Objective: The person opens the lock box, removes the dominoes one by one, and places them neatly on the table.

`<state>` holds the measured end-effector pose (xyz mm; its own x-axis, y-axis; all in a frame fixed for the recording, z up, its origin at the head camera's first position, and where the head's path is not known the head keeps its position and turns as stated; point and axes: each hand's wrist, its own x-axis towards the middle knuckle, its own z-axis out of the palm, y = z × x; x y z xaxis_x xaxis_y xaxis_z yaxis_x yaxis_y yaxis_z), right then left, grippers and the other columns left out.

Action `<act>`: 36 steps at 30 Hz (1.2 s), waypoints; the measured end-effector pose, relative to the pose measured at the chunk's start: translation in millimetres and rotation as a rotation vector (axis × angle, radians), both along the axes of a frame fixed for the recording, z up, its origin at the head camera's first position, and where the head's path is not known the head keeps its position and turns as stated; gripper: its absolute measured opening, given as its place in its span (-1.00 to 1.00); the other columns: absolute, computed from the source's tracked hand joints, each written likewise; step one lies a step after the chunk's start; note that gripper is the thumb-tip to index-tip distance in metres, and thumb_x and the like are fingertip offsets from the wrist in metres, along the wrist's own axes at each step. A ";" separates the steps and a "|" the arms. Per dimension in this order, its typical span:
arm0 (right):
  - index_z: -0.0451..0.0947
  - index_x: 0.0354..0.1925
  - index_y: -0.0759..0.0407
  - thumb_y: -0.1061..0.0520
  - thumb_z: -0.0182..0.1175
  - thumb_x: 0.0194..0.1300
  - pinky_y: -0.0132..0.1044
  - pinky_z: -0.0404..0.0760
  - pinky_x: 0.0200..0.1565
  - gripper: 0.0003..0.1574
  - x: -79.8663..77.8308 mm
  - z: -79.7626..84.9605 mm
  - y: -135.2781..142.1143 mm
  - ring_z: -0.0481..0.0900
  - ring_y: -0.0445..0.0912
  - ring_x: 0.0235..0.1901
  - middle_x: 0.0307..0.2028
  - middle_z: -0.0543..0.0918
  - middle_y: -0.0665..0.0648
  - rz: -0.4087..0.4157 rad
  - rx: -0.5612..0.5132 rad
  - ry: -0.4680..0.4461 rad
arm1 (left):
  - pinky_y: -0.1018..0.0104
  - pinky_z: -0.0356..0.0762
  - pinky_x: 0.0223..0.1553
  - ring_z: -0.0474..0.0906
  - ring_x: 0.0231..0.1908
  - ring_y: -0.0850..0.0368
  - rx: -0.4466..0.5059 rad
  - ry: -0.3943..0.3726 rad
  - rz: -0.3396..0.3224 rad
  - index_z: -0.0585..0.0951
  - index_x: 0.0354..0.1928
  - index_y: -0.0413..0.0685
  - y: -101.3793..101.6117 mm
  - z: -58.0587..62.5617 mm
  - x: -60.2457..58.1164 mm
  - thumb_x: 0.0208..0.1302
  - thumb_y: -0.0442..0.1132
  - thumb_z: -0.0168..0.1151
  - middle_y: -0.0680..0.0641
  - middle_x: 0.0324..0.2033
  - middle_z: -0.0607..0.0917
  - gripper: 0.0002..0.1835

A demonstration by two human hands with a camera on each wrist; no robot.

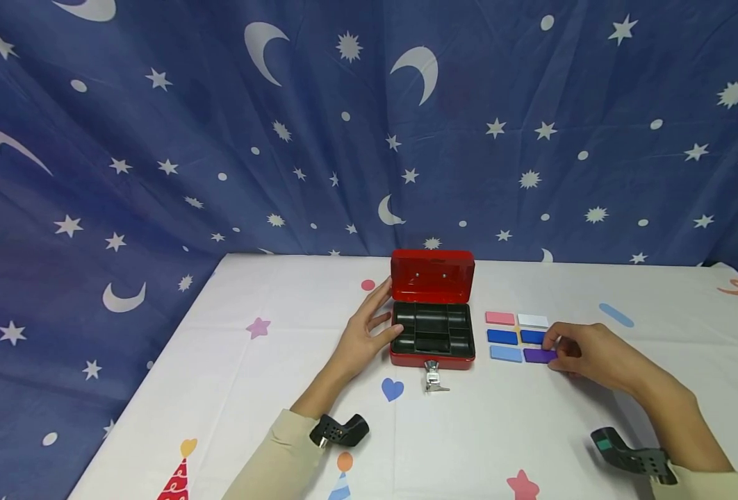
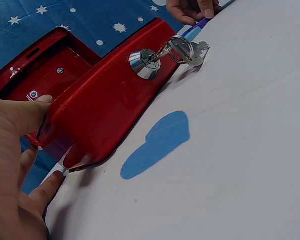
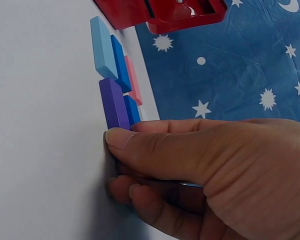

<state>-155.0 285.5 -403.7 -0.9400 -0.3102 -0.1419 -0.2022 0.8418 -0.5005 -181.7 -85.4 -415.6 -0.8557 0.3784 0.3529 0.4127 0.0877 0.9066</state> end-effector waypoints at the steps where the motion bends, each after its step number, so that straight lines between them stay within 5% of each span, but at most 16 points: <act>1: 0.52 -0.22 0.14 0.26 0.38 0.09 -0.40 0.44 -0.57 -0.72 0.3 0.1 -0.1 0.40 -0.14 -0.54 -0.51 0.42 0.01 0.000 -0.001 -0.003 | -0.14 0.30 0.20 0.15 0.35 -0.19 -0.003 -0.001 0.001 0.10 0.46 -0.19 0.0 0.0 0.1 0.22 -0.47 0.23 -0.20 0.42 0.13 -0.20; 22: 0.51 -0.21 0.11 0.22 0.42 0.05 -0.39 0.39 -0.55 -0.66 -1.8 2.3 -1.2 0.39 -0.14 -0.52 -0.50 0.43 0.00 0.025 0.004 -0.003 | -0.15 0.29 0.21 0.15 0.35 -0.18 0.007 0.002 0.005 0.10 0.46 -0.21 -2.1 -1.5 0.5 0.22 -0.48 0.23 -0.22 0.42 0.12 -0.20; 32: 0.49 -0.19 0.14 0.14 0.44 0.03 -0.37 0.32 -0.56 -0.61 0.7 4.6 -3.9 0.34 -0.16 -0.53 -0.53 0.41 -0.04 0.037 0.007 0.020 | -0.18 0.23 0.24 0.18 0.32 -0.26 0.032 -0.057 -0.004 0.06 0.47 -0.20 -4.7 -5.4 1.6 0.25 -0.46 0.21 -0.25 0.41 0.15 -0.20; 36: 0.49 -0.16 0.18 0.11 0.38 0.13 -0.37 0.33 -0.58 -0.66 2.6 5.9 -7.4 0.35 -0.14 -0.55 -0.54 0.42 -0.02 0.010 0.007 0.006 | -0.04 0.29 0.24 0.22 0.30 -0.26 0.073 -0.132 0.018 0.07 0.47 -0.15 -8.1 -9.7 -0.2 0.29 -0.44 0.18 -0.22 0.41 0.17 -0.23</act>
<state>-152.5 278.1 -397.8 -0.9376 -0.3188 -0.1387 -0.2135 0.8429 -0.4938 -181.9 -93.4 -425.4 -0.9029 0.3399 0.2630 0.2886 0.0261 0.9571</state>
